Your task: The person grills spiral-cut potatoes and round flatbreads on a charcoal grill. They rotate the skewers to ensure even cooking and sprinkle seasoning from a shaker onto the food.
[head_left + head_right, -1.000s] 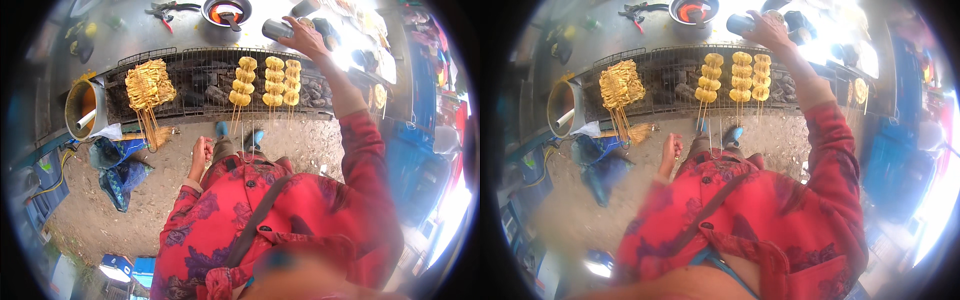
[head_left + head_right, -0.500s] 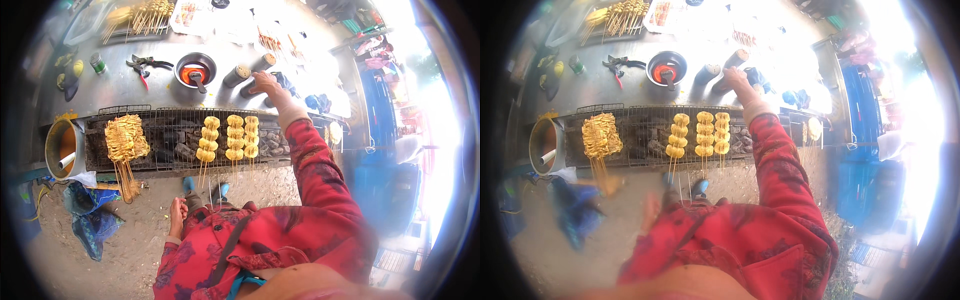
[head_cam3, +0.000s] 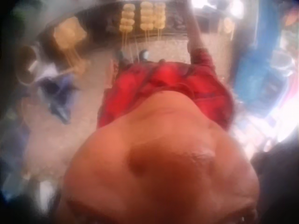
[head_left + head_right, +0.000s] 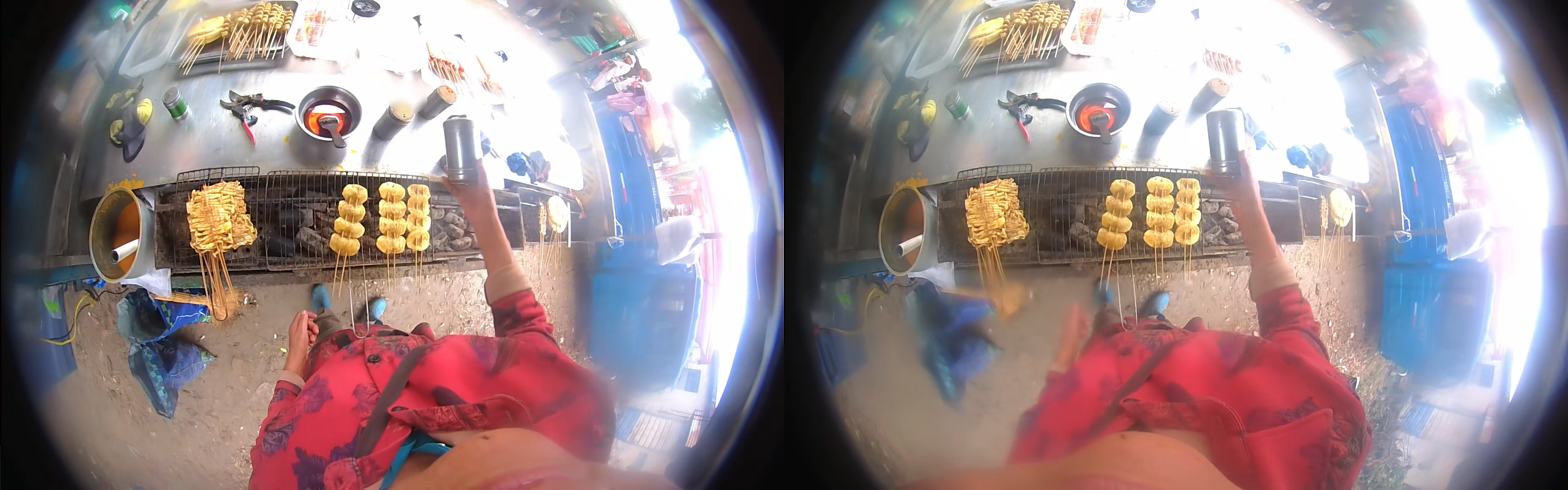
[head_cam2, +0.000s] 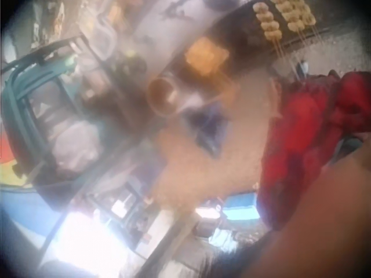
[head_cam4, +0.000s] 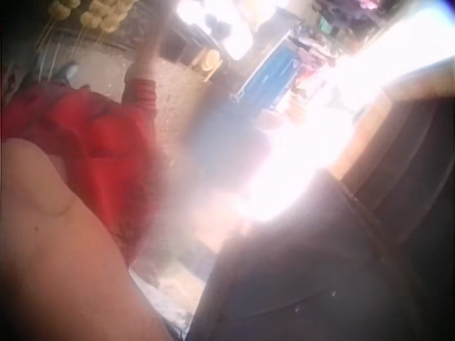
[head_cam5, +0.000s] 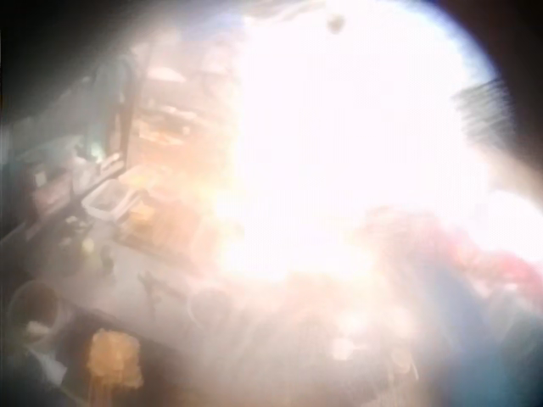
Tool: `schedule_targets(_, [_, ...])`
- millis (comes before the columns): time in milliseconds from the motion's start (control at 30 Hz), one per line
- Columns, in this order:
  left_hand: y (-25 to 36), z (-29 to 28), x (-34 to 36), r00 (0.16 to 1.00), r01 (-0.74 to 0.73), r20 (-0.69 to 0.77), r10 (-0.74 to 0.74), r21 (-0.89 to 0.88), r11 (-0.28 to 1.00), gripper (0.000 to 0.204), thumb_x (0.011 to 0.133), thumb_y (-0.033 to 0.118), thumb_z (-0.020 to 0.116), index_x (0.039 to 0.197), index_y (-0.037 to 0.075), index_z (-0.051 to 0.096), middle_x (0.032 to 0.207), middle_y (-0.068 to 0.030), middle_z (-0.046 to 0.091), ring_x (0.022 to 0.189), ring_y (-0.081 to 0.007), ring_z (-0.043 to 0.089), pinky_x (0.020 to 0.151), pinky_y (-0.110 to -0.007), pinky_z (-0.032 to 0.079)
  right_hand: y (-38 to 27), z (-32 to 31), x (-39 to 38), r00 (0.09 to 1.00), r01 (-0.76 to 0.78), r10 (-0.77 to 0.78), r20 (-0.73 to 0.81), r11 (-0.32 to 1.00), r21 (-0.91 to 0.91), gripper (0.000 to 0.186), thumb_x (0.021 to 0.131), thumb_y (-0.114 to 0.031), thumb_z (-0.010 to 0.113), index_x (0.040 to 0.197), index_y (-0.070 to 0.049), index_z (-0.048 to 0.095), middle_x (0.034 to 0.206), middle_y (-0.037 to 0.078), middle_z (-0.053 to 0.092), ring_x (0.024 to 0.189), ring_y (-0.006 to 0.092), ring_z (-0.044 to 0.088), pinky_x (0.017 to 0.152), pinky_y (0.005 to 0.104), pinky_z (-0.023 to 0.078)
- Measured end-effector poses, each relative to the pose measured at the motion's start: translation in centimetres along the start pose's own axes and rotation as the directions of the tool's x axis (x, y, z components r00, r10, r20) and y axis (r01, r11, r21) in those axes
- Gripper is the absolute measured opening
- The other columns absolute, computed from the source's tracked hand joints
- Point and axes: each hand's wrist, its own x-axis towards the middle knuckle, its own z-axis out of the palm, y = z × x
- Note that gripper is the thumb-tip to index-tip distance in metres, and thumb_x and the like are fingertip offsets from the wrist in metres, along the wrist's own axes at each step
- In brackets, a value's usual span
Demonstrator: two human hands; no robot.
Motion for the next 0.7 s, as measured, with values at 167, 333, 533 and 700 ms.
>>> schedule_targets(167, [2.0, 2.6, 0.2, 0.998, 0.000, 0.061, 0.001, -0.009, 1.000, 0.030, 0.096, 0.035, 0.038, 0.092, 0.009, 0.053, 0.057, 0.0011, 0.049, 0.039, -0.0035, 0.038, 0.033, -0.018, 0.027, 3.6, 6.9, -5.9, 0.970, -0.195, 0.145, 0.194, 0.941, 0.275, 0.044, 0.094, -0.035, 0.043, 0.128, -0.007, 0.036, 0.120, 0.014, 0.051, 0.116, 0.0307, 0.048, 0.099, 0.0518, 0.039])
schedule_targets(333, [3.0, 2.3, -1.2, 0.997, -0.012, 0.073, 0.014, -0.029, 0.999, 0.030, 0.096, 0.035, 0.039, 0.094, 0.009, 0.054, 0.058, 0.0032, 0.048, 0.042, -0.0023, 0.038, 0.036, -0.018, 0.028, 5.7, 9.4, -5.3, 0.948, -0.168, 0.115, 0.296, 0.973, 0.159, 0.048, 0.086, -0.036, 0.060, 0.117, -0.003, 0.046, 0.118, 0.015, 0.053, 0.113, 0.0311, 0.051, 0.097, 0.0484, 0.042])
schedule_targets(533, [1.2, 1.2, -2.0, 0.997, 0.072, 0.041, -0.071, -0.026, 0.997, 0.031, 0.096, 0.037, 0.040, 0.093, 0.009, 0.053, 0.059, 0.0026, 0.048, 0.042, -0.0024, 0.037, 0.036, -0.018, 0.027, 8.6, 7.0, -2.9, 0.990, -0.046, 0.060, 0.129, 0.993, -0.106, 0.030, 0.087, -0.023, 0.058, 0.101, 0.002, 0.052, 0.100, 0.011, 0.056, 0.095, 0.0217, 0.058, 0.085, 0.0351, 0.049])
schedule_targets(700, [1.0, 1.0, -2.5, 0.997, 0.068, 0.037, -0.066, -0.052, 0.996, 0.031, 0.095, 0.038, 0.040, 0.092, 0.009, 0.053, 0.059, 0.0024, 0.049, 0.042, -0.0026, 0.037, 0.036, -0.018, 0.027, 8.2, 9.8, -2.3, 0.995, 0.078, -0.060, 0.081, 0.966, -0.246, 0.026, 0.088, -0.014, 0.054, 0.104, 0.006, 0.049, 0.091, 0.014, 0.058, 0.086, 0.0221, 0.060, 0.077, 0.0348, 0.052])
